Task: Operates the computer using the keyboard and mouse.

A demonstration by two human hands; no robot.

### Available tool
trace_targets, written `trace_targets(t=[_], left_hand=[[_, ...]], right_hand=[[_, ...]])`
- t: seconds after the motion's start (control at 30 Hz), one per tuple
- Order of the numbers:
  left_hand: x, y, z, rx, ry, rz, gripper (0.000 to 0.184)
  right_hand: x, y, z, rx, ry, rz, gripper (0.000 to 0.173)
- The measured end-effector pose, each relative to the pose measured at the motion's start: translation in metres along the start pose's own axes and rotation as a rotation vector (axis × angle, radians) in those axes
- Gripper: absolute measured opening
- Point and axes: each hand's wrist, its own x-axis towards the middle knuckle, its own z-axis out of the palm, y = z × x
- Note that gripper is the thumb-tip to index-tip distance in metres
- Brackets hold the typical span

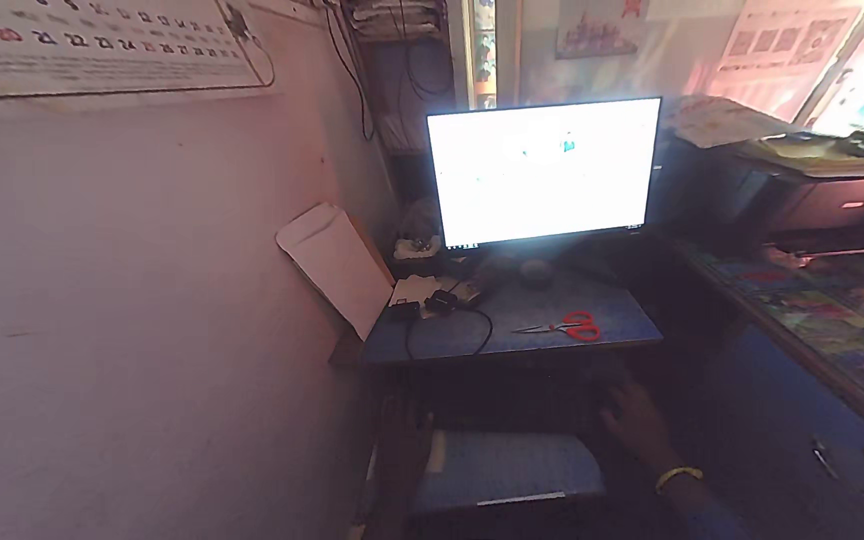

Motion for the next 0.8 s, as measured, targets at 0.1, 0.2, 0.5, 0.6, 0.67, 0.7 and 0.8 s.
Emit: trace_targets(t=[0.1,0.2,0.5,0.6,0.67,0.7,0.8], left_hand=[[0.0025,0.0009,-0.0016,0.007,-0.008,0.004,0.062],[0.0049,0.0017,-0.0041,-0.001,-0.028,0.001,0.062],[0.0005,0.0023,-0.001,-0.01,0.01,-0.008,0.065],[-0.0004,0.0032,-0.0012,-0.02,0.0,-0.02,0.063],[-0.0009,0.0035,-0.0013,-0.019,-0.013,-0.032,0.063],[-0.0009,0.0032,-0.0012,-0.018,-0.017,-0.035,0.063],[-0.0007,0.002,-0.0003,-0.029,-0.018,-0.034,0.064]], right_hand=[[0.0021,-0.003,-0.0049,-0.001,-0.058,0.048,0.045],[0.005,-0.0039,-0.0045,-0.019,-0.075,0.076,0.047],[0.0053,-0.006,-0.0014,-0.045,-0.027,0.154,0.058],[0.0055,-0.0046,0.0011,-0.041,-0.021,0.164,0.057],[0.0056,-0.0041,0.0023,-0.036,-0.063,0.187,0.055],[0.0057,-0.0041,0.0024,-0.031,-0.092,0.198,0.054],[0.0045,-0.0042,0.0013,-0.017,-0.112,0.152,0.052]])
